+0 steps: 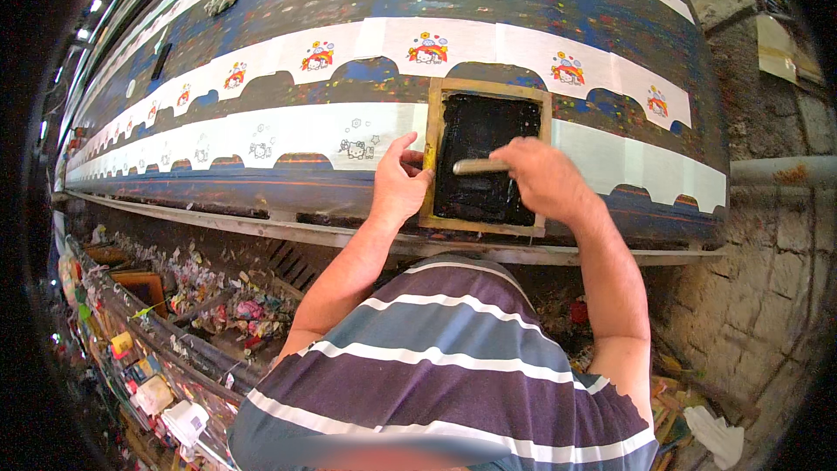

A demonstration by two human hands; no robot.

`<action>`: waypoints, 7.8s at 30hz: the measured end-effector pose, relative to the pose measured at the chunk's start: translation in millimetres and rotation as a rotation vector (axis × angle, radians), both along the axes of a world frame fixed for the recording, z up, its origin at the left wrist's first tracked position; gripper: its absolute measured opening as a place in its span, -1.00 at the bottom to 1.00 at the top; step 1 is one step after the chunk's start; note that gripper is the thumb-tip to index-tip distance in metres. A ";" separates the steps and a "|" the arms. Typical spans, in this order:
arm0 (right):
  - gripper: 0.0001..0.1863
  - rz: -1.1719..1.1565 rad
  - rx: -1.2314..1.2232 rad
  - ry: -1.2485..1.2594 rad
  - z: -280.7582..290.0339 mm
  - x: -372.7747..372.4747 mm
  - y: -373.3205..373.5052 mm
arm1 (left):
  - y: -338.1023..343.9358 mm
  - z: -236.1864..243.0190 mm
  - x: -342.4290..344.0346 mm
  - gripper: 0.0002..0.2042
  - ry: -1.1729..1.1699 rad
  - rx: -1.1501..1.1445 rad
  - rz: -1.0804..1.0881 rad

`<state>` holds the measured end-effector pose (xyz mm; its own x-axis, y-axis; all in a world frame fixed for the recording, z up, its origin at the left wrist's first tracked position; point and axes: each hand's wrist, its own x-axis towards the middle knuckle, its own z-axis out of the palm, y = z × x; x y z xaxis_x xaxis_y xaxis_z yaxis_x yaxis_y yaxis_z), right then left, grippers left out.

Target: The person uses a squeegee to spread black ink across a screen-printing frame held over a long printed banner. The person repeatedly wipes the squeegee on a nearby surface and continues spreading ink across the screen.

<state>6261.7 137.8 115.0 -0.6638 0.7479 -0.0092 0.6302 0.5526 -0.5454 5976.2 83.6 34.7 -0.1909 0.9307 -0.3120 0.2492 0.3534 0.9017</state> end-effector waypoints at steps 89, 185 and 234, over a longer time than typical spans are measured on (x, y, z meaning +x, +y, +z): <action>-0.58 0.014 0.190 0.016 -4.9 219.8 -72.4 | -11.2 -25.4 237.9 -0.49 -0.065 0.178 0.013; -0.65 0.036 0.021 -0.012 2.6 448.5 21.7 | 0.0 -30.8 457.7 -0.35 -0.061 0.104 0.063; -0.58 -0.700 0.035 0.582 -63.9 562.5 -148.3 | -16.4 -25.7 567.8 -0.47 0.122 0.660 -0.025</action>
